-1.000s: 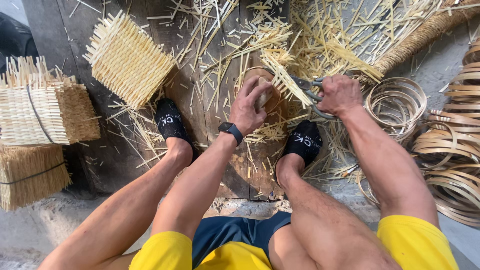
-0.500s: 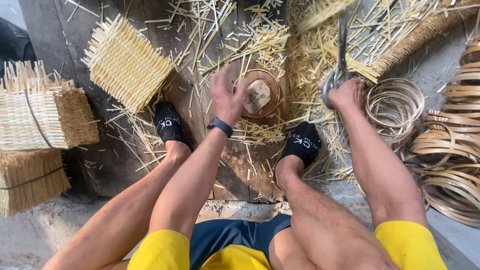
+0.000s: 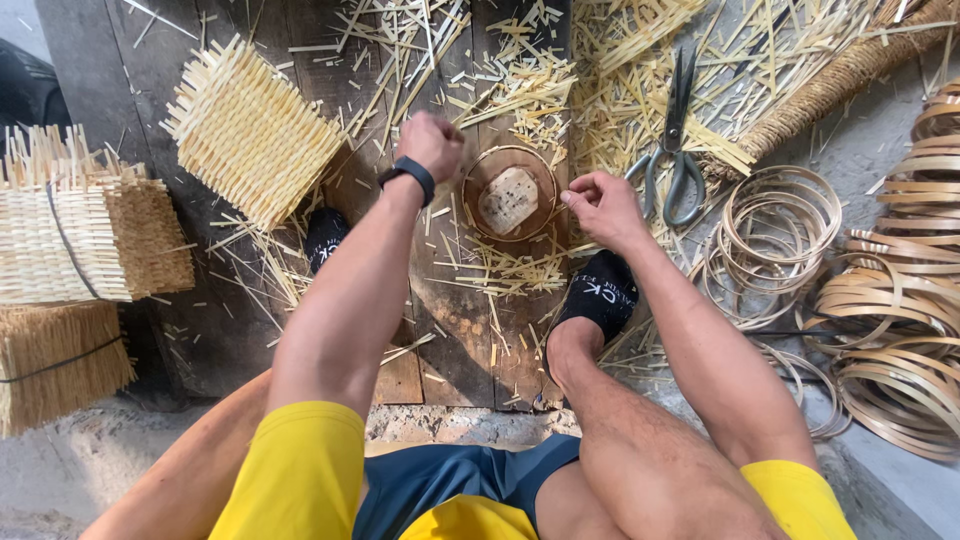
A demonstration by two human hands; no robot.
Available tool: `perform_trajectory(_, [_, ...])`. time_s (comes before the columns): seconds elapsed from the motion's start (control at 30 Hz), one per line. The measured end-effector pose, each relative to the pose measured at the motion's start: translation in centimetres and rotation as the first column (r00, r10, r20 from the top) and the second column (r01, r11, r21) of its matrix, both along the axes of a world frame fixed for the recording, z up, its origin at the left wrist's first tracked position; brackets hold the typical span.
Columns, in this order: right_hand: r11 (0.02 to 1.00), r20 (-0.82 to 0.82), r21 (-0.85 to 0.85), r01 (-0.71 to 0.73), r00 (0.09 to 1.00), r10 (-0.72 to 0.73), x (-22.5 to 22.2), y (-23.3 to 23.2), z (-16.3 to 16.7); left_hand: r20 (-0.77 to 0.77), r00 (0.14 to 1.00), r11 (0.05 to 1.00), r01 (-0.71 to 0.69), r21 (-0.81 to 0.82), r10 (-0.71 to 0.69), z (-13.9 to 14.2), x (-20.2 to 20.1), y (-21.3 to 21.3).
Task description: The person sits on the floor assembling woven bamboo steamer baskets. They weave and press bamboo strips into a flat woven panel, fit a bent bamboo rim ring around it, trim excess strips with scissors, and press the woven panel into a round wooden mold to shape the basket base.
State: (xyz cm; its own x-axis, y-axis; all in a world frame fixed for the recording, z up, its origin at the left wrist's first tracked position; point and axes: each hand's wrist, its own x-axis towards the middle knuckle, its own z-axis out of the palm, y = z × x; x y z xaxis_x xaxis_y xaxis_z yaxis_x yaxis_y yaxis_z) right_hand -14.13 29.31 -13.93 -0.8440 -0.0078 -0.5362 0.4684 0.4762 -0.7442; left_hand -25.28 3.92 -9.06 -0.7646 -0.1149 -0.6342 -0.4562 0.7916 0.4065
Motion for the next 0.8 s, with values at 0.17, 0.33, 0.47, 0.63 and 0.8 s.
perform_trajectory(0.17, [0.989, 0.018, -0.106, 0.100, 0.995, -0.098, 0.6, 0.1, -0.3, 0.251, 0.744, 0.213, -0.466, 0.859, 0.619, 2.1, -4.0, 0.6])
perform_trajectory(0.33, [0.977, 0.109, -0.154, 0.147, 0.985, -0.131, 0.9, -0.9, -0.1, -0.009, 0.997, 0.952, -0.068, 0.298, 0.074, 0.4, 0.8, 1.3])
perform_trajectory(0.47, [0.994, -0.058, -0.098, 0.043, 0.997, -0.049, 1.0, -1.3, 0.1, 0.142, 0.989, 0.869, -0.043, 0.494, -0.032, -1.4, 3.6, 2.0])
perform_trajectory(0.63, [0.987, -0.160, -0.153, 0.046, 0.985, -0.071, 1.7, -0.4, -0.3, -0.019, 0.999, 0.779, 0.051, 0.625, -0.049, -1.4, 5.1, 2.4])
perform_trajectory(0.8, [0.939, 0.062, -0.287, 0.190, 0.982, -0.180, 1.3, 0.0, -0.9, -0.082, 0.990, 0.809, -0.042, 0.586, 0.112, -1.9, 6.4, 4.2])
